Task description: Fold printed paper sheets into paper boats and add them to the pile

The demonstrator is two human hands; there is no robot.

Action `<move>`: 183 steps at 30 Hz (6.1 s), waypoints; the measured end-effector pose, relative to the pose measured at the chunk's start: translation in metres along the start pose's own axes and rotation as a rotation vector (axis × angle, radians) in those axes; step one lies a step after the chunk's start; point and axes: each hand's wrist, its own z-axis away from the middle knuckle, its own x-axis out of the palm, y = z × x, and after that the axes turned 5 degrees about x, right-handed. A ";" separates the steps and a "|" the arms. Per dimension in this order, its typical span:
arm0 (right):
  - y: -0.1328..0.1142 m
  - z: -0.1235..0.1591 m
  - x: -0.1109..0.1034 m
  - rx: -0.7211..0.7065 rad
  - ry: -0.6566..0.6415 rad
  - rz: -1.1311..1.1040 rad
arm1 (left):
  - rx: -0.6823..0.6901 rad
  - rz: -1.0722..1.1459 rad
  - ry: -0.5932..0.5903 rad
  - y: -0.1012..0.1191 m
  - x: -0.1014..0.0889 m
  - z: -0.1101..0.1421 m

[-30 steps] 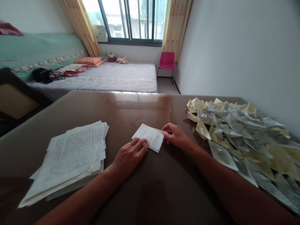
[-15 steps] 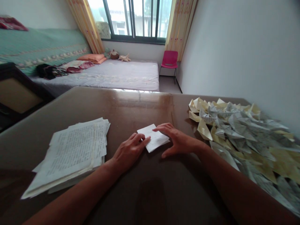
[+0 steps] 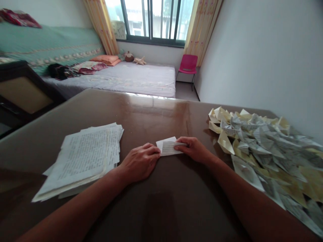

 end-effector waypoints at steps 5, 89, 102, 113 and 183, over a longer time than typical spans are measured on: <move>-0.001 -0.008 0.013 0.051 0.170 0.068 | -0.064 -0.076 -0.115 0.004 -0.009 -0.002; 0.012 -0.008 0.005 -0.068 0.124 -0.172 | -0.336 -0.072 0.109 0.009 0.017 -0.005; 0.018 -0.010 -0.001 -0.191 0.102 -0.044 | -0.092 -0.096 0.136 -0.002 0.026 -0.003; -0.018 0.002 -0.008 -0.147 0.202 -0.163 | 0.041 0.056 0.235 0.010 0.017 -0.007; -0.027 0.012 0.020 0.078 0.045 0.671 | 0.030 -0.147 0.053 0.009 0.009 -0.001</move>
